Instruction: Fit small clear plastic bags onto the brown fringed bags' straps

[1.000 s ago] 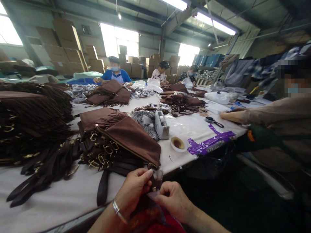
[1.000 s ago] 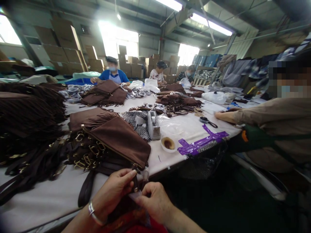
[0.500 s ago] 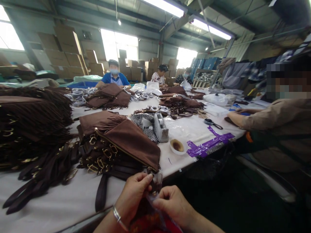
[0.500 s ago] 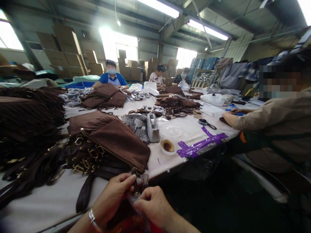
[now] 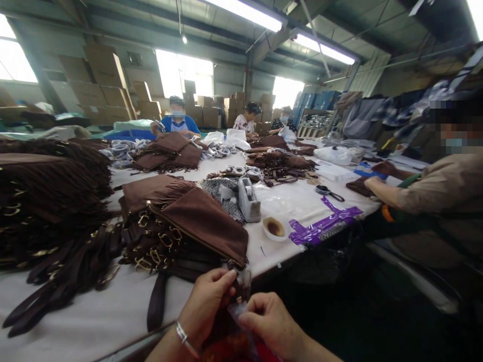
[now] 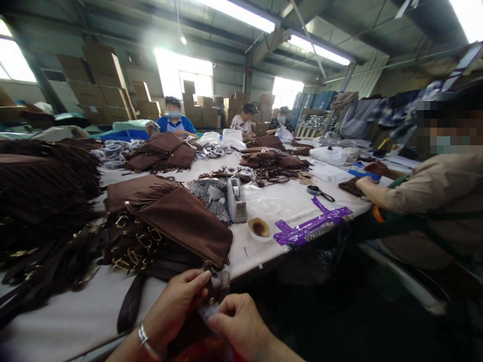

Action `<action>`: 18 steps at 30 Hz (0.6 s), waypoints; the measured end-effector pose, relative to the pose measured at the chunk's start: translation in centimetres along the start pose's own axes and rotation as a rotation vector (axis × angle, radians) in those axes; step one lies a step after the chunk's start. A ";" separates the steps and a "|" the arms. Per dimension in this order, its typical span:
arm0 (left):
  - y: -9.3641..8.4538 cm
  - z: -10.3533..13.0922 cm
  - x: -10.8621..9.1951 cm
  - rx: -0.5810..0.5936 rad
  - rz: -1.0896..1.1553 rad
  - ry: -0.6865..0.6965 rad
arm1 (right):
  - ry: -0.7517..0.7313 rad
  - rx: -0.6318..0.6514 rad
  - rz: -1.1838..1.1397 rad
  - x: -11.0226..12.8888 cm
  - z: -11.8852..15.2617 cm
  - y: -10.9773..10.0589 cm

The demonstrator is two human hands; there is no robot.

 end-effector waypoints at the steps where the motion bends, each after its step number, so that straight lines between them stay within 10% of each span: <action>1: 0.0 0.0 0.0 -0.006 -0.001 0.002 | 0.005 -0.002 -0.005 0.0 0.0 0.0; 18: 0.5 -0.2 0.0 0.007 0.052 -0.015 | 0.008 -0.040 -0.037 -0.4 -0.1 -0.3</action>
Point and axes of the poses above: each hand's wrist, its own z-axis away from the middle knuckle, its own y-axis out of the palm, x = y × z, the point moved 7 cm from there along -z, towards the middle knuckle, and after that the axes turned 9 degrees about -x, right-handed, at the moved point
